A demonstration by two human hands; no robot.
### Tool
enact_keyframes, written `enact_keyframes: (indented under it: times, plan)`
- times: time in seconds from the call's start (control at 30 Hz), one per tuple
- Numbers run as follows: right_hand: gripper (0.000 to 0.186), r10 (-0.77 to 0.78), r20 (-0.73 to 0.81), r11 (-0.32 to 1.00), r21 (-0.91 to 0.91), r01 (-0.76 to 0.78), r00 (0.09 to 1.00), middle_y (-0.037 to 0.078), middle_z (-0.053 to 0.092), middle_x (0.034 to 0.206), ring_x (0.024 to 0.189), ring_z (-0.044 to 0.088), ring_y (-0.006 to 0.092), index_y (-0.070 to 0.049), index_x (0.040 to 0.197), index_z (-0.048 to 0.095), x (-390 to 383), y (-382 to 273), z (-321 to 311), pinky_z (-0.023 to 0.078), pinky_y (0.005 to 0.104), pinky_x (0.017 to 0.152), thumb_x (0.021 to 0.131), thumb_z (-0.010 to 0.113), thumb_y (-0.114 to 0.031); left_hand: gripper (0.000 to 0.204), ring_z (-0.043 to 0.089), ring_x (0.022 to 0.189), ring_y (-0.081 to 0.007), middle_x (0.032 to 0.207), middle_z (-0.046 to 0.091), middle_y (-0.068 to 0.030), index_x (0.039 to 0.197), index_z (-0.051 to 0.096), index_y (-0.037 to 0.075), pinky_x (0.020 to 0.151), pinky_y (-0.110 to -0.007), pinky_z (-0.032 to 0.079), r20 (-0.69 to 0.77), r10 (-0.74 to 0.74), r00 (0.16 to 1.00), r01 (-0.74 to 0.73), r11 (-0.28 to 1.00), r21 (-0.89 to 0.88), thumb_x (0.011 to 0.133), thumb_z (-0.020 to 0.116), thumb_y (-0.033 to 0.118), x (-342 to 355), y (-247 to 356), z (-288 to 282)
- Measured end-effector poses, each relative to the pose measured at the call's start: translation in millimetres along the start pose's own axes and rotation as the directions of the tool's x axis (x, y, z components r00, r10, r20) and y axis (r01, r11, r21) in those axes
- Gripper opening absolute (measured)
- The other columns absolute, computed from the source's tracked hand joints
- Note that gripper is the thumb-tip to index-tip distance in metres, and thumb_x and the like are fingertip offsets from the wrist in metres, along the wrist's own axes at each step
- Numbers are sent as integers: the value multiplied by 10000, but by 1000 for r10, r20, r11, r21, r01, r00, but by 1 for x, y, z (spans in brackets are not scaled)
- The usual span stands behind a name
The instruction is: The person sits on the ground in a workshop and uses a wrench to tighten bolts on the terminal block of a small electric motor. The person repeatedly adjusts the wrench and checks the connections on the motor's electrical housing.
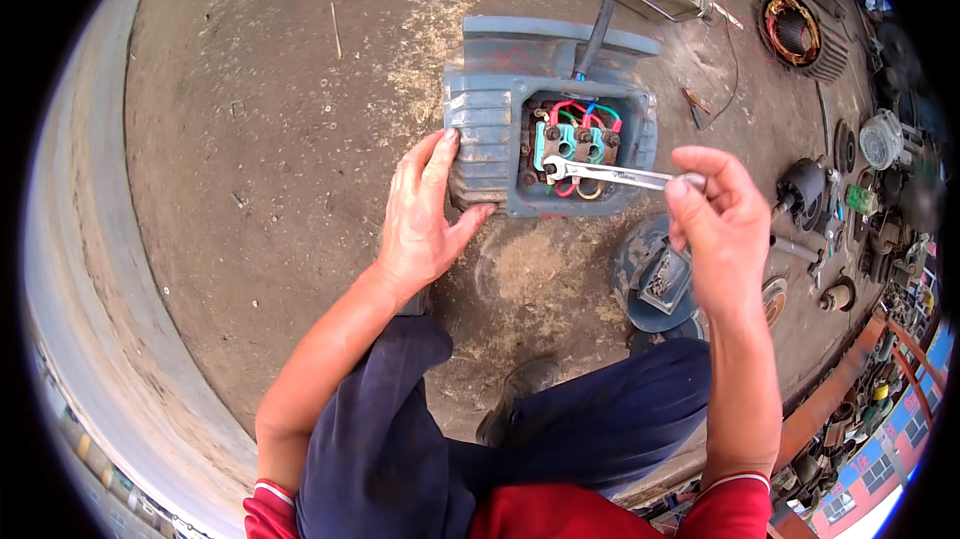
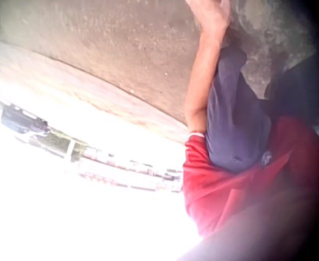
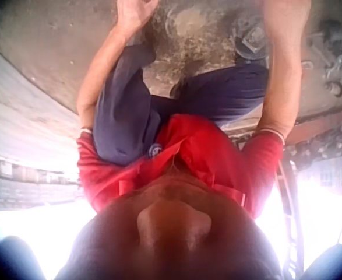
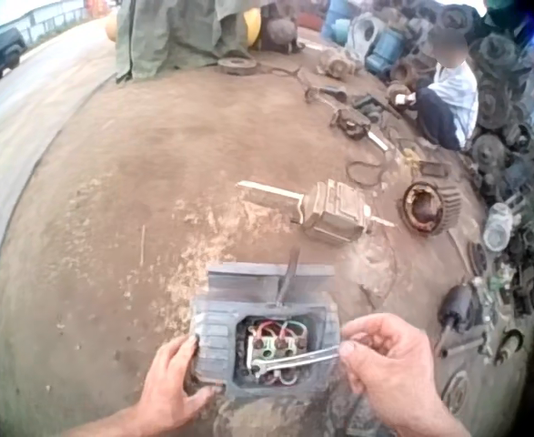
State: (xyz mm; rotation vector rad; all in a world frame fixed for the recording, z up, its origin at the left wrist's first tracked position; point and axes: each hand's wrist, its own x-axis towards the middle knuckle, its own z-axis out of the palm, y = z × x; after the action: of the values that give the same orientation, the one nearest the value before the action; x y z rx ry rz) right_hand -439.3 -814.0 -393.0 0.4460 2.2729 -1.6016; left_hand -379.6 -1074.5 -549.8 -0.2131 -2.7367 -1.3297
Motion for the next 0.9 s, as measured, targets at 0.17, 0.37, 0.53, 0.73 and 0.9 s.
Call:
enact_keyframes:
  times: [0.17, 0.37, 0.53, 0.73, 0.9]
  plan:
    - [278, -315, 148, 873, -343, 347, 938, 107, 710, 750, 641, 660, 166, 57, 972, 736, 67, -69, 51, 524, 340, 624, 879, 718, -204, 986, 489, 1331, -421, 1471, 449, -237, 1557, 344, 33, 1111, -479, 436, 6, 11, 1000, -11, 1000, -19, 732, 881, 95, 5, 7, 5]
    - [166, -430, 698, 98, -595, 798, 573, 166, 717, 796, 673, 734, 222, -23, 812, 726, -2, -50, 138, 575, 340, 540, 717, 712, -158, 840, 492, 1320, -408, 1469, 455, -233, 1552, 367, 26, 1093, -479, 442, 28, -52, 998, 53, 998, -17, 847, 779, 219, 1, 11, 4]
    - [193, -426, 618, 192, -653, 733, 661, 9, 488, 667, 537, 568, 163, -123, 935, 660, -65, 0, 78, 465, 320, 470, 825, 735, -262, 960, 499, 1303, -418, 1454, 472, -233, 1545, 367, 21, 1090, -474, 445, 2, -28, 1000, 28, 999, 17, 740, 879, 125, -1, 5, 1]
    - [369, -373, 442, 789, -313, 529, 816, 64, 605, 820, 632, 603, 219, -78, 1210, 638, -51, 13, 16, 488, 340, 558, 860, 745, -35, 1005, 493, 1345, -409, 1470, 457, -235, 1561, 345, 38, 1122, -459, 435, 26, -26, 999, 27, 999, -33, 716, 887, 74, -1, 3, 2]
    - [278, 7, 229, 1000, 25, -13, 973, 4, 630, 795, 649, 566, 70, 0, 1237, 583, -24, 16, -12, 477, 245, 568, 986, 676, -76, 996, 520, 1282, -411, 1446, 471, -211, 1566, 346, 77, 1071, -473, 461, 13, -27, 1000, 28, 998, -49, 738, 897, 117, 0, 4, 1]
